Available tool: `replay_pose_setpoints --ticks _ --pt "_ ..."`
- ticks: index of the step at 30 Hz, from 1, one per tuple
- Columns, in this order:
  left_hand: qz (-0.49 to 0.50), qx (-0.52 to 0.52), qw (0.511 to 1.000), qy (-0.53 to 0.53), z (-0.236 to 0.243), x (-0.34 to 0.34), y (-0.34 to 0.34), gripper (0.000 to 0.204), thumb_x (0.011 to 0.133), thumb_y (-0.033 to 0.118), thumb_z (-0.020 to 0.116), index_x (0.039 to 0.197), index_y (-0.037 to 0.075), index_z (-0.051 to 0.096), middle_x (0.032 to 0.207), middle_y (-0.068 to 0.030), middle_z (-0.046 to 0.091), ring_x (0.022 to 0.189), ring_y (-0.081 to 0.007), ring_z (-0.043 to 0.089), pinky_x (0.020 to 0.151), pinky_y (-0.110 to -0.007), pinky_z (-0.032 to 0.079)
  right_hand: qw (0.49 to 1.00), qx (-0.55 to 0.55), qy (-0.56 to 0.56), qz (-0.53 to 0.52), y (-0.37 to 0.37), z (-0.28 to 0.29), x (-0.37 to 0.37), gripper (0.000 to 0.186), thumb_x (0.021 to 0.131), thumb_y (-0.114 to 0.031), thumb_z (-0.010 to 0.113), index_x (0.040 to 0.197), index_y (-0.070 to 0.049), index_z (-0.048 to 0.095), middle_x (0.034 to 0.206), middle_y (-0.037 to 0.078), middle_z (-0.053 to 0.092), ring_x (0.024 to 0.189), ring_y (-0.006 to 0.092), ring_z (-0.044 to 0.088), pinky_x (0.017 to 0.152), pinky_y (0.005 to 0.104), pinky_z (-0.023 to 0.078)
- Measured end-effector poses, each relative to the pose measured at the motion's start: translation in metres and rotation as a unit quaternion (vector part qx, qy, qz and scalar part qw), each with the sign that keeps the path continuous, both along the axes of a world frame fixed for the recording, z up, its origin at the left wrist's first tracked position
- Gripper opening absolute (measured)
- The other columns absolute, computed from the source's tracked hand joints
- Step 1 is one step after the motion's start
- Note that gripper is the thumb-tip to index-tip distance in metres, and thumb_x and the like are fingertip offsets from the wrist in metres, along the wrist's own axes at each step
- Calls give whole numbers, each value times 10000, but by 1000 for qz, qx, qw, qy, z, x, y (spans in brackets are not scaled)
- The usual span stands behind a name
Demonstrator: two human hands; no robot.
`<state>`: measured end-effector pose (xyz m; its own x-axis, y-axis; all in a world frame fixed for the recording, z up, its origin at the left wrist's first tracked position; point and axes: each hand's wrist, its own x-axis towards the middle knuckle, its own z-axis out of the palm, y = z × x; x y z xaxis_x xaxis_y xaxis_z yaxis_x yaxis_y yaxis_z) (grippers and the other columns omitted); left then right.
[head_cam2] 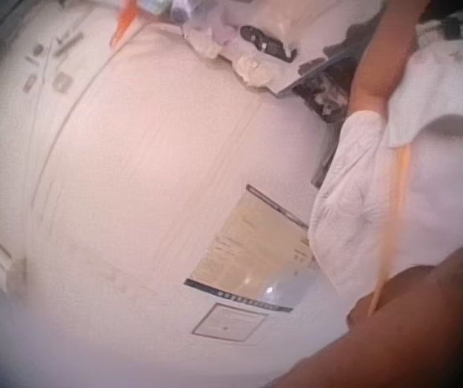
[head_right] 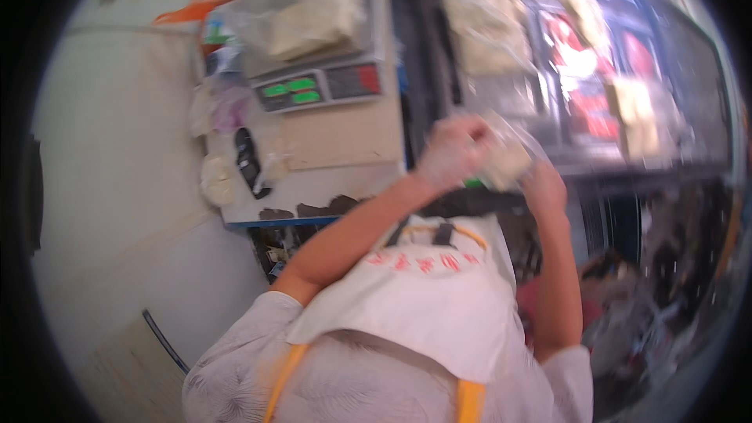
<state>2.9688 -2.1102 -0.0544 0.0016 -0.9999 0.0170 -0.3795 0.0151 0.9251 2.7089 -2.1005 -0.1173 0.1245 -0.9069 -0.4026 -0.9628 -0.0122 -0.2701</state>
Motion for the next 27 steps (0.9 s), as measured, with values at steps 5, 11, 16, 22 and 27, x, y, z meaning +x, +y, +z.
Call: replay_pose_setpoints --ticks 5,11,16,22,27 --pt "25 -62 997 36 21 38 32 139 945 147 762 1042 50 743 946 -117 724 815 -267 714 762 -377 575 991 -19 -127 26 -16 125 62 157 1003 -109 665 1083 -2 749 1024 214 755 953 394 738 846 467 574" --pt "317 -88 943 54 74 198 29 97 998 124 747 1063 58 719 917 4 670 796 -87 589 732 -276 517 890 -122 -400 180 -73 245 238 154 1027 -51 653 1132 10 748 1002 183 756 926 287 761 845 370 569" --pt "365 -323 840 -239 134 285 -39 219 898 137 786 1073 24 720 1071 -121 697 1010 -299 656 895 -434 515 850 -198 -397 284 -169 235 397 190 991 -68 601 1078 -5 757 990 217 760 971 427 726 859 469 565" --pt "339 -246 900 -118 119 319 -70 206 950 245 774 987 42 761 1022 -63 716 859 -169 607 776 -330 504 886 -151 -157 410 -254 151 461 217 906 -85 697 1098 -27 781 1015 228 769 1057 437 722 936 489 565" --pt "372 -146 916 -27 123 328 -32 256 965 281 768 1013 29 765 952 -31 752 844 -144 595 733 -312 484 896 -120 -120 410 -244 132 458 310 889 -154 802 1172 -34 761 1152 222 752 1150 403 695 1002 481 547"
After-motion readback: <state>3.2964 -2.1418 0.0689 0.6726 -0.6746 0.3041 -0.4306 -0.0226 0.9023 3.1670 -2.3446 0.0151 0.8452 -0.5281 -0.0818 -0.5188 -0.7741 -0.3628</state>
